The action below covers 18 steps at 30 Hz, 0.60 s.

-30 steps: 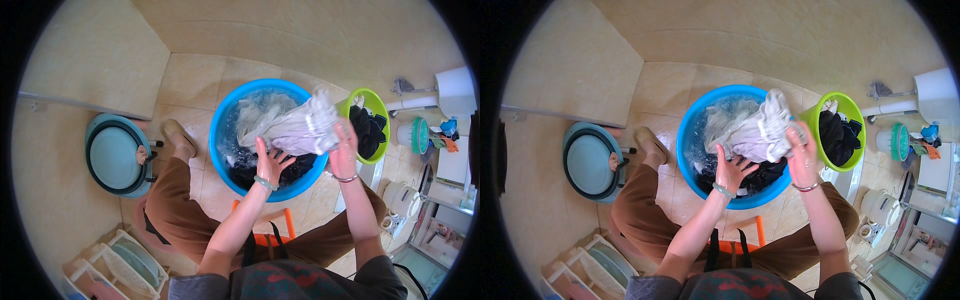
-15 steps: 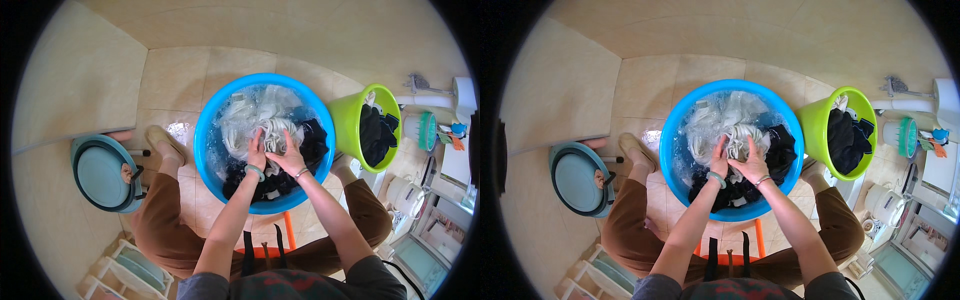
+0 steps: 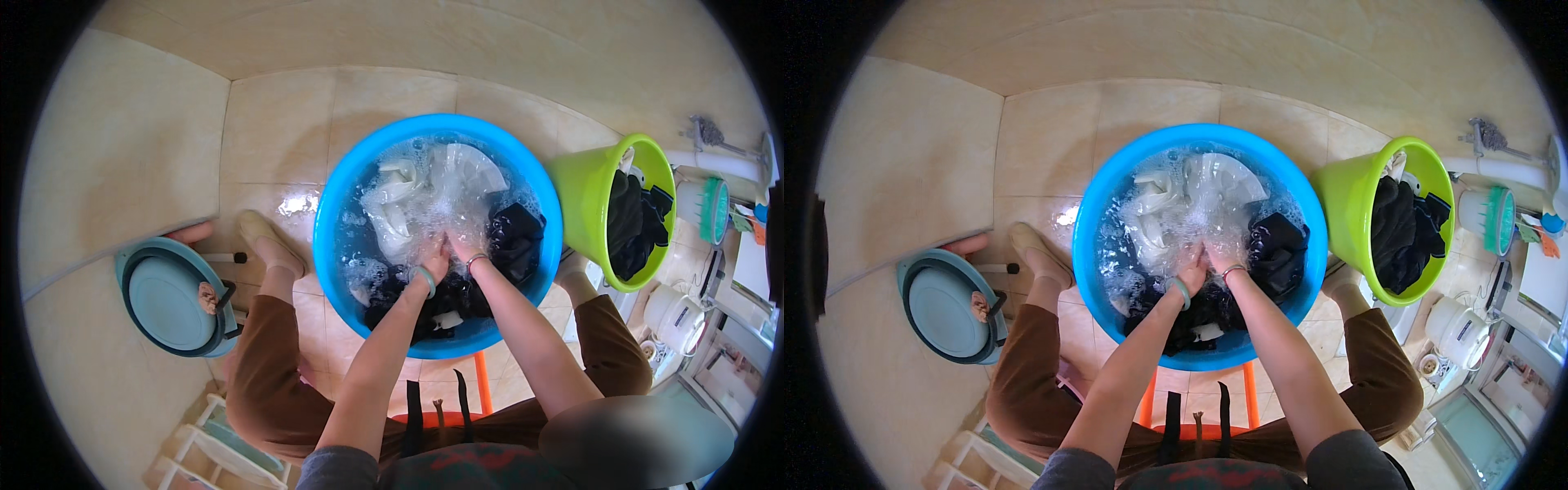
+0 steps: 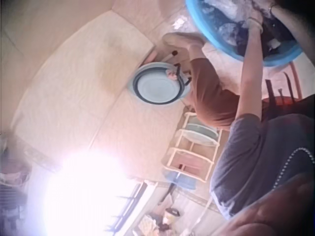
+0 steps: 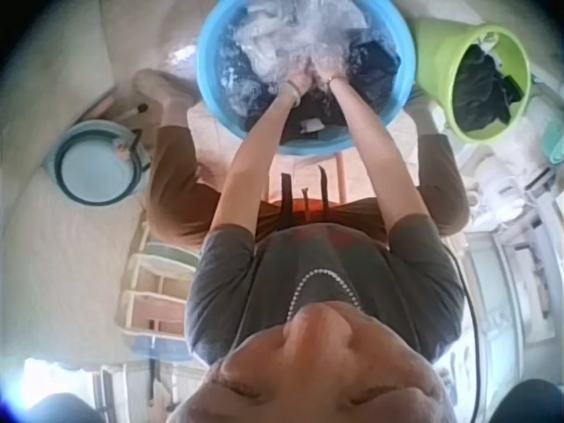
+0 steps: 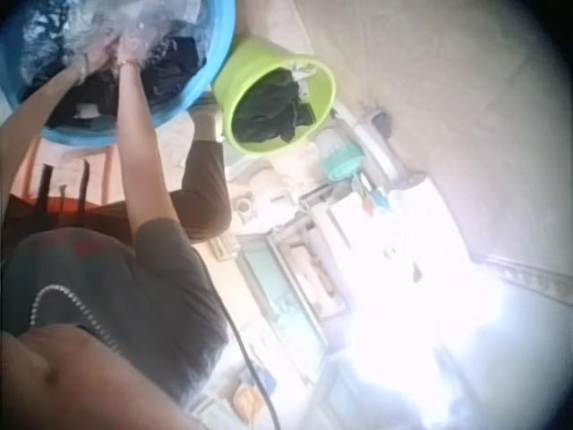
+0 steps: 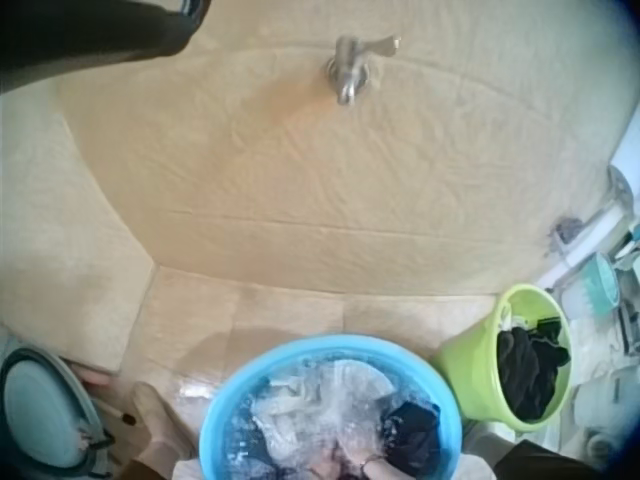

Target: The person hand-washes clothes in a blue basin filled with soapy water. They scrub and wring out various garments, including dark and light-colored items, then transfer the washed clothes into a green basin. Finally, they place the washed items into a pink laundry basket.

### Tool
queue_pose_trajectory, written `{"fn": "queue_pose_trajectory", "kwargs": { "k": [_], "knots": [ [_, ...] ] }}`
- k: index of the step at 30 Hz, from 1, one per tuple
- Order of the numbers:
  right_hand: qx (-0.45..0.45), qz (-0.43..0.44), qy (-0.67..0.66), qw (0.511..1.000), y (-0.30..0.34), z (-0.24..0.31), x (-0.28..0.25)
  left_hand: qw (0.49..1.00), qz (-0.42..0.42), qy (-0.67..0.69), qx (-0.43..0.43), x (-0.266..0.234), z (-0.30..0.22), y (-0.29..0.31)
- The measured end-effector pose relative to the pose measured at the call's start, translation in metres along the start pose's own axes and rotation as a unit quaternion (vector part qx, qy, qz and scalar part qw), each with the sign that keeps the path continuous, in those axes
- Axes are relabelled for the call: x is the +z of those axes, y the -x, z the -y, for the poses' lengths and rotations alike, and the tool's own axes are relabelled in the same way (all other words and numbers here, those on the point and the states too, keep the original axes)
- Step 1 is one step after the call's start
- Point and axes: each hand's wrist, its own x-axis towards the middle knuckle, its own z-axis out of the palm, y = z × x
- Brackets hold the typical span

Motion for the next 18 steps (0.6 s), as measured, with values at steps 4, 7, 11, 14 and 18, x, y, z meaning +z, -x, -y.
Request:
{"fn": "queue_pose_trajectory", "kwargs": {
  "k": [4,7,11,14,18],
  "knots": [
    [0.038,-0.004,-0.032,0.999,0.014,0.009,-0.013,0.952,-0.089,0.293,-0.02,-0.007,0.006,0.024],
    [-0.004,-0.044,-0.31,0.95,0.044,0.02,-0.04,0.802,-0.101,0.57,-0.147,-0.035,-0.055,0.058],
    [-0.139,-0.101,-0.239,0.956,0.104,0.08,-0.101,0.762,-0.005,0.636,-0.122,-0.043,-0.082,0.06],
    [-0.233,-0.125,-0.137,0.955,0.146,0.12,-0.144,0.713,0.113,0.69,-0.063,-0.069,-0.115,0.054],
    [-0.376,-0.064,-0.06,0.922,0.182,0.145,-0.162,0.641,0.155,0.749,-0.069,-0.097,-0.143,0.073]
  ]
}}
